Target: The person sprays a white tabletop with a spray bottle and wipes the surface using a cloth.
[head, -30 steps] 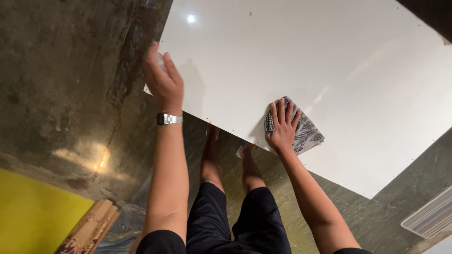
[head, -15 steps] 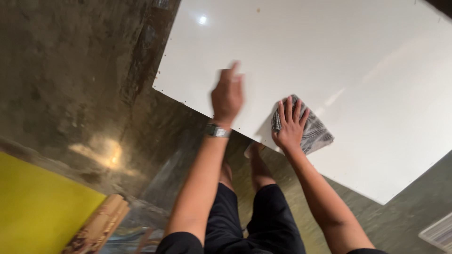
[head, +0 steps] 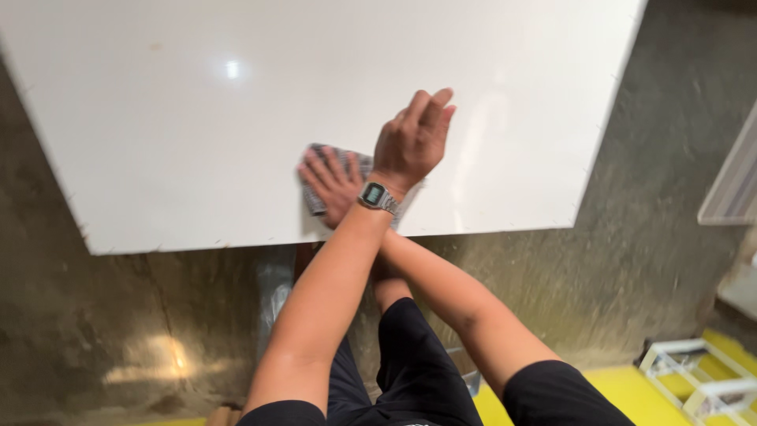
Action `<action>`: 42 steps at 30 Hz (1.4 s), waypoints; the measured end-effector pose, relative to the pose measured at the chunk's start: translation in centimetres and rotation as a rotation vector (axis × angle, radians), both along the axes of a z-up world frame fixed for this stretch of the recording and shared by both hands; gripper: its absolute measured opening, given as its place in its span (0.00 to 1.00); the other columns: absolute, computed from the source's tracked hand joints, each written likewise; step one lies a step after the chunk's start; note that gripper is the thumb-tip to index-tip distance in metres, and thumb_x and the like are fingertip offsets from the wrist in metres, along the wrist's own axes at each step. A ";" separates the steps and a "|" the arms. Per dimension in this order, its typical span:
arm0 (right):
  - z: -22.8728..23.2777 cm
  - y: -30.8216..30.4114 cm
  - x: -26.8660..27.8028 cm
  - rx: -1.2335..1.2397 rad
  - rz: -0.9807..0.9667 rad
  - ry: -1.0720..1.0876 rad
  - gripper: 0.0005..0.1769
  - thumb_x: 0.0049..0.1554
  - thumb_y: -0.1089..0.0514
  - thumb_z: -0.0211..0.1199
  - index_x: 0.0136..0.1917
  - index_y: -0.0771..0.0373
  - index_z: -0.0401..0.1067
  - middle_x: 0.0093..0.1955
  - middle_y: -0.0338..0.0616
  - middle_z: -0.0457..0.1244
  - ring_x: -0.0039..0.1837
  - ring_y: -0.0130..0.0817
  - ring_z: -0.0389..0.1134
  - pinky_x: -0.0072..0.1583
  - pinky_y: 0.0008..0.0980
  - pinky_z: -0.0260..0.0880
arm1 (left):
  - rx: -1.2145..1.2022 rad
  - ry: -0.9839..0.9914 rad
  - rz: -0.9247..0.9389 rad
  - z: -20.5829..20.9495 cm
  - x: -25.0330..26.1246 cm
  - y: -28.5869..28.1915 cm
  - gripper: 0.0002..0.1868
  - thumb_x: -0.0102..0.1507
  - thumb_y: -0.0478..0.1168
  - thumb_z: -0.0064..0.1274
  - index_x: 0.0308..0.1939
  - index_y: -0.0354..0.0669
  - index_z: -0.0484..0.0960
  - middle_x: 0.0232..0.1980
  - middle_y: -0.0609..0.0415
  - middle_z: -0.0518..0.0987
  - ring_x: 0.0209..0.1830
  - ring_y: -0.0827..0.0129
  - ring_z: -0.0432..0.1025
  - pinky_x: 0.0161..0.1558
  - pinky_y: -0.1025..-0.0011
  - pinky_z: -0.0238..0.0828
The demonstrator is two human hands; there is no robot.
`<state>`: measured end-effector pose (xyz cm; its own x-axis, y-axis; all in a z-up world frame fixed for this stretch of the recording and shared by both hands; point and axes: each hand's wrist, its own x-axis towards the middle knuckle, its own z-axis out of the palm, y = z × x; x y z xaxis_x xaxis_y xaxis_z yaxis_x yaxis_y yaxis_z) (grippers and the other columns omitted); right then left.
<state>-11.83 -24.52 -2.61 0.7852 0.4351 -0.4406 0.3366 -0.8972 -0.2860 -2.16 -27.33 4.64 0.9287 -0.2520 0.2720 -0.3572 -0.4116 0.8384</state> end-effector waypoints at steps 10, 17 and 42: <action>1.2 -2.0 -0.8 0.165 -0.122 -0.124 0.51 0.43 0.63 0.51 0.79 0.53 0.40 0.82 0.40 0.33 0.83 0.40 0.28 0.78 0.53 0.24 | 0.038 -0.121 -0.168 2.1 -1.5 -6.8 0.15 0.67 0.37 0.49 0.56 0.42 0.66 0.36 0.54 0.71 0.24 0.67 0.69 0.22 0.72 0.66; 2.8 -9.4 -2.3 0.269 -0.661 -0.088 0.39 0.52 0.51 0.55 0.72 0.60 0.47 0.74 0.49 0.42 0.76 0.47 0.40 0.73 0.49 0.38 | 0.039 -0.136 -0.208 1.2 -2.2 -6.9 0.15 0.66 0.37 0.47 0.57 0.42 0.66 0.36 0.54 0.72 0.24 0.67 0.70 0.23 0.73 0.68; -6.5 -27.6 14.4 -0.310 -0.943 -0.475 0.36 0.71 0.51 0.49 0.82 0.59 0.35 0.84 0.48 0.31 0.83 0.51 0.26 0.76 0.60 0.20 | 0.031 0.093 0.504 -6.3 -4.9 26.0 0.19 0.69 0.36 0.45 0.63 0.37 0.60 0.47 0.46 0.74 0.42 0.59 0.73 0.40 0.66 0.71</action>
